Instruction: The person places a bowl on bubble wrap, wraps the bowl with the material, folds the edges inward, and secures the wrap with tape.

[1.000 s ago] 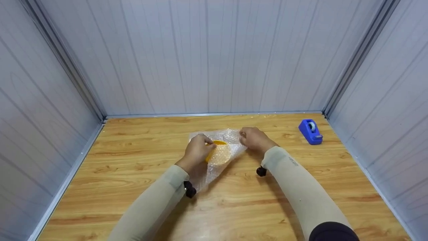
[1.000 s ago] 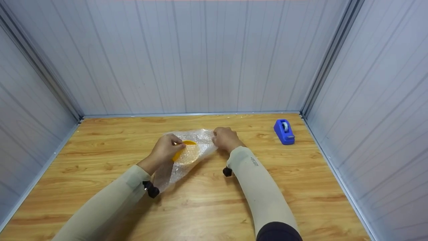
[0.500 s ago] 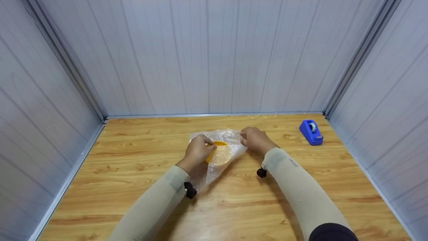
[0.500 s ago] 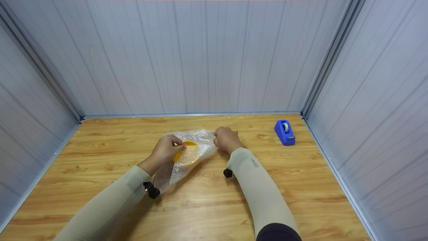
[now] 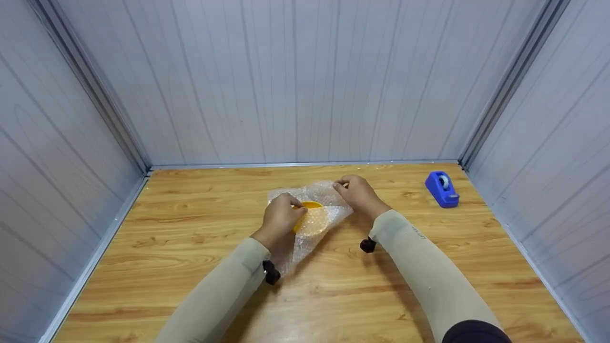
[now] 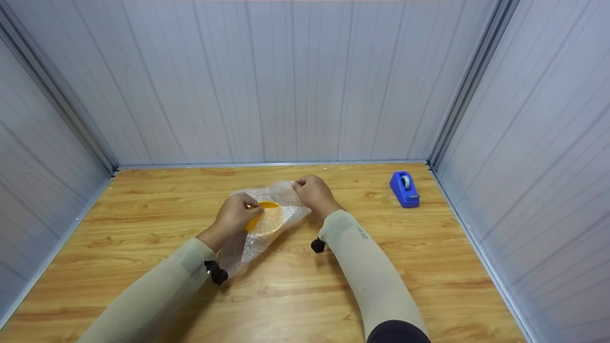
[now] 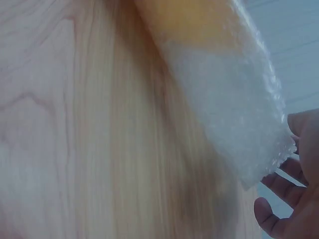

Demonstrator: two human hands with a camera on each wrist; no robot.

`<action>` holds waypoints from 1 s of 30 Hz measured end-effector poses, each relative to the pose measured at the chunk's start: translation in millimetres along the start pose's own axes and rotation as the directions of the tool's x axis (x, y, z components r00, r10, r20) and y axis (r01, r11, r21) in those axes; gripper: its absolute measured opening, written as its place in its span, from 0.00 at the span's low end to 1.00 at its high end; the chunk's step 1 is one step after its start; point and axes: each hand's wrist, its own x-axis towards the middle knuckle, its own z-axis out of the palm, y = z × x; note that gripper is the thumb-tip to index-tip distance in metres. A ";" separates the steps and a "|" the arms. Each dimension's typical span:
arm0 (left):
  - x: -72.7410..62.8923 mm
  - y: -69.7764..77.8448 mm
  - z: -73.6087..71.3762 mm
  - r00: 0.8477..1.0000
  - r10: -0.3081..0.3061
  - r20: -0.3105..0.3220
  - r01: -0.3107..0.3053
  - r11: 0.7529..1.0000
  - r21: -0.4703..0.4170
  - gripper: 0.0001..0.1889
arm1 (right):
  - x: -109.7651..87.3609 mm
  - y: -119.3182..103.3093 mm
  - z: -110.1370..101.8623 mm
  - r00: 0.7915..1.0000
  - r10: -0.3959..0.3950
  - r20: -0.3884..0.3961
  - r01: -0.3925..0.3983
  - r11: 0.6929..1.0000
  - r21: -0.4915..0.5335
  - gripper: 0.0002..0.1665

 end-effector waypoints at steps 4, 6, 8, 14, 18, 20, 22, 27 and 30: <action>1.5 0.0 0.8 1.000 0.001 0.002 -0.001 1.000 -0.022 0.07 | -0.3 -4.0 1.0 0.998 -0.022 -0.057 0.022 1.000 -0.001 0.15; 1.8 -0.1 0.7 1.000 0.001 0.004 -0.001 0.999 -0.032 0.07 | -0.3 -5.0 2.1 0.996 -0.028 -0.083 0.028 1.000 -0.004 0.13; 10.0 -12.4 6.7 1.000 0.026 -0.003 -0.027 0.999 -0.045 0.08 | -0.4 -5.8 3.1 0.994 -0.041 -0.101 0.040 0.999 -0.005 0.11; 3.1 -1.7 1.7 1.000 0.006 -0.005 -0.007 1.000 -0.028 0.07 | -3.0 -10.6 6.2 0.984 -0.111 -0.143 0.109 0.994 -0.021 0.19; 3.2 -1.5 2.8 1.000 0.001 -0.011 -0.001 1.000 -0.023 0.07 | -7.7 -17.2 7.5 0.978 -0.137 -0.155 0.139 0.990 0.003 0.33; 2.8 -0.9 2.9 1.000 -0.002 -0.015 0.002 1.000 -0.023 0.07 | -10.5 -20.7 8.1 0.978 -0.141 -0.157 0.147 0.989 0.028 0.38; 2.3 -0.2 2.7 1.000 -0.006 -0.017 0.006 0.999 -0.031 0.07 | -13.0 -24.4 8.7 0.977 -0.146 -0.157 0.156 0.986 0.053 0.41; 2.4 0.2 2.2 1.000 -0.004 -0.023 0.003 0.999 -0.043 0.08 | -20.4 -32.9 10.7 0.977 -0.149 -0.150 0.168 0.979 0.120 0.26; 3.1 -0.7 2.2 1.000 0.007 -0.021 -0.008 0.999 -0.039 0.08 | -26.3 -37.7 12.3 0.976 -0.165 -0.144 0.181 0.978 0.105 0.12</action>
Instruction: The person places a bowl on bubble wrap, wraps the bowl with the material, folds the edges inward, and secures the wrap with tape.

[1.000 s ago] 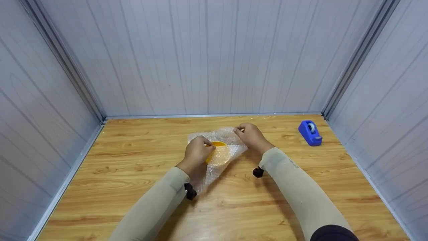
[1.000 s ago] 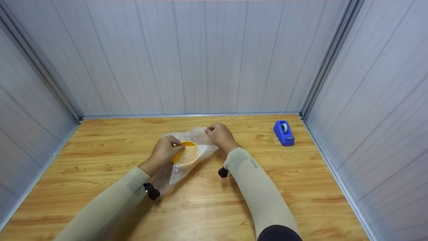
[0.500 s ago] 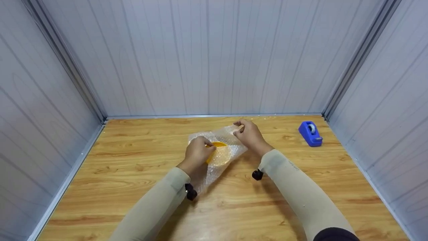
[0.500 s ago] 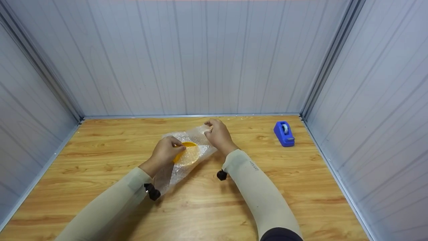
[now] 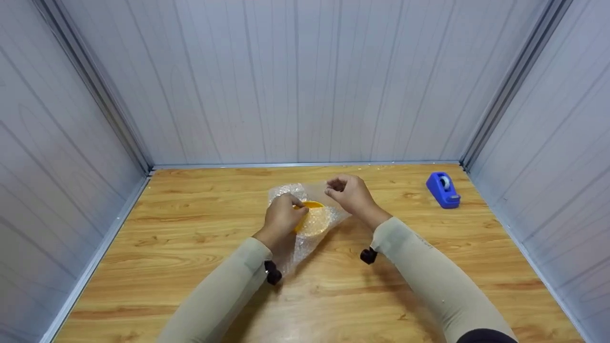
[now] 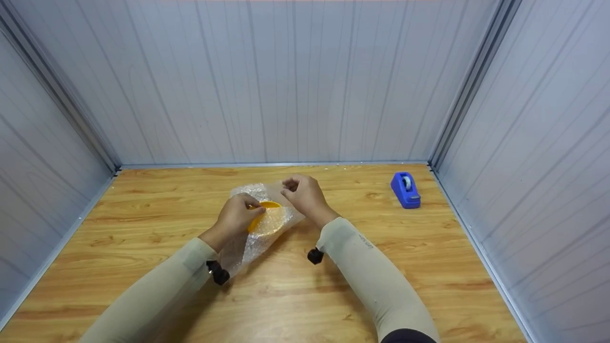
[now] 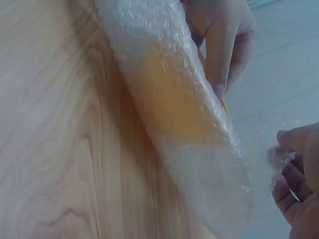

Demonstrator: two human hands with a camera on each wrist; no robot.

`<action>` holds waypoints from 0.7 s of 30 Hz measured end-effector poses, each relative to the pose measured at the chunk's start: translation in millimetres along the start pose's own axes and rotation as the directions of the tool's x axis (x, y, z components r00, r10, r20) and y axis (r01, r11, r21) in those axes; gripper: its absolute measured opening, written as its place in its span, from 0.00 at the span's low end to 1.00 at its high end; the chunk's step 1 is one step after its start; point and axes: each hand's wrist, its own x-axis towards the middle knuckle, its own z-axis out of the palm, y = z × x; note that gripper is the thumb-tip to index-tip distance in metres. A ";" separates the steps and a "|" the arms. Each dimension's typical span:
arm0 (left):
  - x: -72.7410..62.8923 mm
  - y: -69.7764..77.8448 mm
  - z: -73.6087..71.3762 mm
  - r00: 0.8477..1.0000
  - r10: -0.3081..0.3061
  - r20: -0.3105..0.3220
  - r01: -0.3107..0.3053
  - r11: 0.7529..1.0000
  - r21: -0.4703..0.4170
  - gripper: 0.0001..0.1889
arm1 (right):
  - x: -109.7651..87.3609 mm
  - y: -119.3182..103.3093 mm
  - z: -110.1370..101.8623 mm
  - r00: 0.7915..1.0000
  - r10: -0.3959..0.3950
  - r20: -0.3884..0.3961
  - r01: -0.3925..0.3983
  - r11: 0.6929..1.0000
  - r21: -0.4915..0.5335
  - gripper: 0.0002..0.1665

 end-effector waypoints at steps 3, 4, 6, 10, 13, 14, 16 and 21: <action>0.3 -0.7 0.0 1.000 0.008 0.007 -0.008 1.000 -0.005 0.08 | -5.9 -4.6 1.8 0.999 -0.048 0.019 0.049 0.998 -0.038 0.06; 0.6 -0.9 0.2 1.000 0.011 0.008 -0.011 1.000 -0.007 0.08 | -8.0 -6.1 2.5 0.997 -0.070 0.029 0.071 0.996 -0.051 0.06; 1.3 -1.4 0.7 1.000 0.012 0.007 -0.012 1.000 -0.012 0.08 | -12.7 -8.6 3.6 0.991 -0.121 0.059 0.126 0.989 -0.080 0.06; 2.6 -2.4 2.2 1.000 0.018 -0.001 -0.018 1.000 -0.014 0.08 | -22.9 -11.6 6.8 0.963 -0.235 0.136 0.255 0.954 -0.156 0.08; 3.2 -2.1 3.7 1.000 0.029 -0.001 -0.029 1.000 -0.006 0.08 | -30.5 -9.7 9.9 0.923 -0.333 0.193 0.373 0.897 -0.238 0.08; 3.2 -1.6 4.0 1.000 0.031 -0.001 -0.031 1.000 -0.002 0.08 | -33.0 -8.2 10.7 0.904 -0.370 0.213 0.418 0.867 -0.270 0.08; 3.5 -0.6 4.8 0.999 0.032 -0.001 -0.032 0.999 0.004 0.08 | -36.9 -4.1 11.7 0.856 -0.452 0.252 0.515 0.789 -0.336 0.07; 5.2 1.0 6.8 1.000 0.027 -0.011 -0.027 1.000 0.007 0.09 | -40.8 5.0 8.9 0.719 -0.599 0.352 0.694 0.612 -0.379 0.07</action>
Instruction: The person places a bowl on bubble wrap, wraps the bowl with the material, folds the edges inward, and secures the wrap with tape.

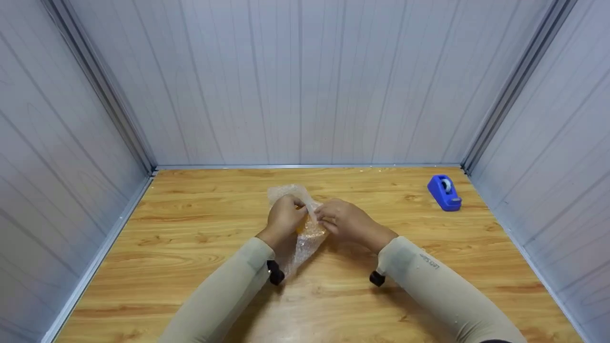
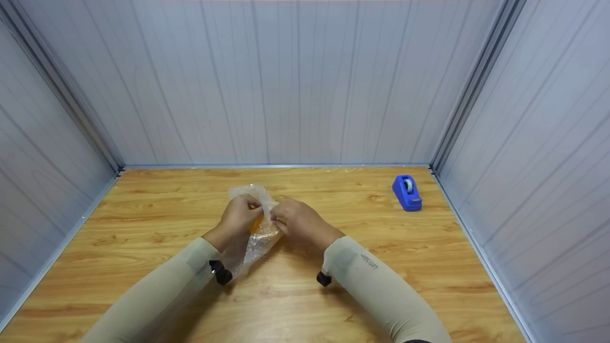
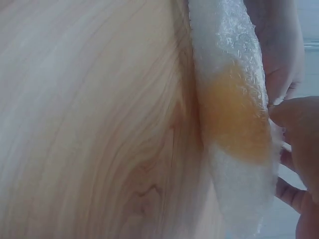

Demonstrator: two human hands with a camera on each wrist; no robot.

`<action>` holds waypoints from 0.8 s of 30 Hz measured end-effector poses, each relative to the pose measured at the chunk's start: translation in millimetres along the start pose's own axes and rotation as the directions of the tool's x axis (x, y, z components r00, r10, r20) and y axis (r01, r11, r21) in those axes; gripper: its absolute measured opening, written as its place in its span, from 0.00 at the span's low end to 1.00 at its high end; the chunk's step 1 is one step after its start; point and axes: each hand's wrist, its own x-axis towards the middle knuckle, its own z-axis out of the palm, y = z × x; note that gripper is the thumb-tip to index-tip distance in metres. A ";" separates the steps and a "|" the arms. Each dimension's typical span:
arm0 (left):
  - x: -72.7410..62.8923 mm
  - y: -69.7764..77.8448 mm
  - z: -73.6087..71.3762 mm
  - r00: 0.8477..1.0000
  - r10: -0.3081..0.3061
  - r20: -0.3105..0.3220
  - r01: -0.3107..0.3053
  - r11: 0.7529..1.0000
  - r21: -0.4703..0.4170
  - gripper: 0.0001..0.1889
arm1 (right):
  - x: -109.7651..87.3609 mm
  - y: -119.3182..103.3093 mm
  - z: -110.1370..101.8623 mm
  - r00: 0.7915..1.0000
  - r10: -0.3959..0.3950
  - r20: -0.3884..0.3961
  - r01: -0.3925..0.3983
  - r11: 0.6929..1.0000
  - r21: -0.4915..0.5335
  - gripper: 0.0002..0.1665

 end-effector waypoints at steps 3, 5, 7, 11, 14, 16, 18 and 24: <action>1.6 -0.1 0.7 1.000 0.014 0.004 -0.014 1.000 -0.002 0.10 | -3.6 3.3 -3.6 0.996 -0.056 0.069 0.055 0.998 0.015 0.09; 2.5 -0.6 0.7 1.000 0.026 0.010 -0.026 1.000 -0.006 0.09 | -6.1 5.0 -7.2 0.989 -0.066 0.131 0.062 0.997 0.037 0.11; 3.2 -1.1 0.7 0.999 0.031 0.020 -0.031 0.999 -0.012 0.07 | -8.6 6.7 -10.4 0.980 -0.075 0.185 0.066 0.996 0.054 0.13; 2.3 -3.6 -1.5 0.999 0.019 0.039 -0.017 0.999 -0.044 0.07 | -11.2 7.7 -12.6 0.969 -0.085 0.232 0.072 0.995 0.064 0.15; 1.8 -4.5 -3.8 0.999 0.020 0.049 -0.016 0.997 -0.078 0.07 | -11.1 8.2 -12.8 0.968 -0.083 0.239 0.073 0.996 0.051 0.14; 2.3 -4.9 -5.3 0.999 0.028 0.047 -0.022 0.994 -0.110 0.07 | -10.9 8.7 -13.2 0.967 -0.074 0.245 0.066 0.997 0.043 0.15; 4.0 -5.6 -7.3 0.999 0.023 0.045 -0.016 0.988 -0.152 0.07 | -11.4 9.1 -14.2 0.965 -0.056 0.258 0.049 0.998 0.035 0.17; 11.7 -12.1 -20.8 1.000 -0.011 0.012 0.014 0.970 -0.242 0.10 | -13.2 10.2 -16.1 0.957 -0.011 0.290 0.005 1.000 0.021 0.18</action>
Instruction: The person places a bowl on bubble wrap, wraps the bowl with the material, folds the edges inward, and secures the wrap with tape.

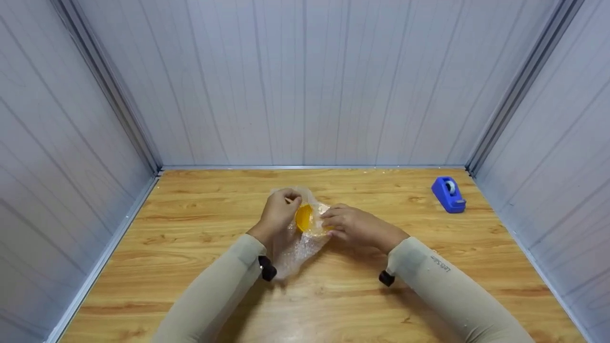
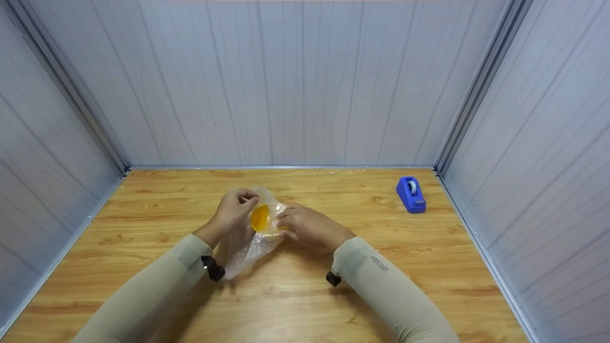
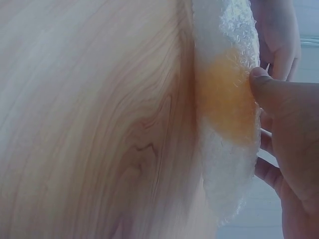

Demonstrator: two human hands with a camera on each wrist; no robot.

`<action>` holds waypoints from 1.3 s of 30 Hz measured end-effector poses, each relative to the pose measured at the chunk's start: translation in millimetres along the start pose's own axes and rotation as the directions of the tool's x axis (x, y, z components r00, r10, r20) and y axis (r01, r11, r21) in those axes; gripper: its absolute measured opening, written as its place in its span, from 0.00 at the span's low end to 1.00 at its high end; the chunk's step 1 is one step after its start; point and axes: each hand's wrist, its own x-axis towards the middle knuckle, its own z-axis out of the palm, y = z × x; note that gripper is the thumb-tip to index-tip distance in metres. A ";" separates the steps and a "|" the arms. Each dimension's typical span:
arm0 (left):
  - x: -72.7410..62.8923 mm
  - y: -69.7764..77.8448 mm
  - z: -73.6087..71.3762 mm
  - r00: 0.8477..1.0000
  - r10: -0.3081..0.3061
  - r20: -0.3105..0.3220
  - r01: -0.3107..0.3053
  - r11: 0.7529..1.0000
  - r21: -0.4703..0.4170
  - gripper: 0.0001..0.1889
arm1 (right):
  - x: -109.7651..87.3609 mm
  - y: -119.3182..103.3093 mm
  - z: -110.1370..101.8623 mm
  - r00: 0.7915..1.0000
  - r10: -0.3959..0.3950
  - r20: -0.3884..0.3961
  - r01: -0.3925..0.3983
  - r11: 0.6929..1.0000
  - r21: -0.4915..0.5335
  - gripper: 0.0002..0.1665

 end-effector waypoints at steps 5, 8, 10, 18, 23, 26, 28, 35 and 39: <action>4.0 -10.1 -16.9 0.996 -0.068 -0.061 0.069 0.997 0.018 0.13 | 1.6 -0.3 0.4 1.000 0.000 0.014 0.000 1.000 0.005 0.17; 6.7 -17.7 -24.7 0.991 -0.090 -0.094 0.095 0.994 0.047 0.15 | 2.3 -0.9 0.0 1.000 0.002 0.019 -0.003 1.000 0.008 0.17; 8.7 -22.5 -28.8 0.989 -0.100 -0.105 0.106 0.993 0.054 0.18 | 2.8 -1.5 -0.3 1.000 0.003 0.019 -0.003 1.000 0.000 0.17; 11.0 -32.4 -36.9 0.985 -0.166 -0.056 0.170 0.981 0.093 0.31 | 4.7 -1.7 0.6 1.000 0.000 0.024 0.000 1.000 -0.014 0.17; 8.5 -40.1 -36.8 0.986 -0.167 -0.020 0.168 0.972 0.165 0.35 | 5.9 -2.2 2.2 1.000 0.004 0.019 -0.004 1.000 -0.005 0.16; 7.1 -44.0 -37.6 0.988 -0.152 -0.014 0.152 0.972 0.181 0.34 | 6.1 -3.0 2.4 1.000 0.003 0.012 -0.003 1.000 -0.002 0.16; 6.6 -45.7 -38.5 0.991 -0.137 -0.015 0.137 0.976 0.172 0.31 | 6.2 -4.1 1.9 1.000 0.006 0.013 -0.006 1.000 0.003 0.16; 5.4 -44.2 -39.8 0.995 -0.080 -0.066 0.086 0.992 0.092 0.15 | 8.2 -7.0 0.2 0.998 0.043 0.045 -0.043 0.999 0.014 0.18; 3.2 -37.9 -37.2 0.995 -0.062 -0.084 0.067 0.996 0.055 0.10 | 9.3 -7.8 -0.4 0.996 0.067 0.064 -0.068 0.997 0.021 0.18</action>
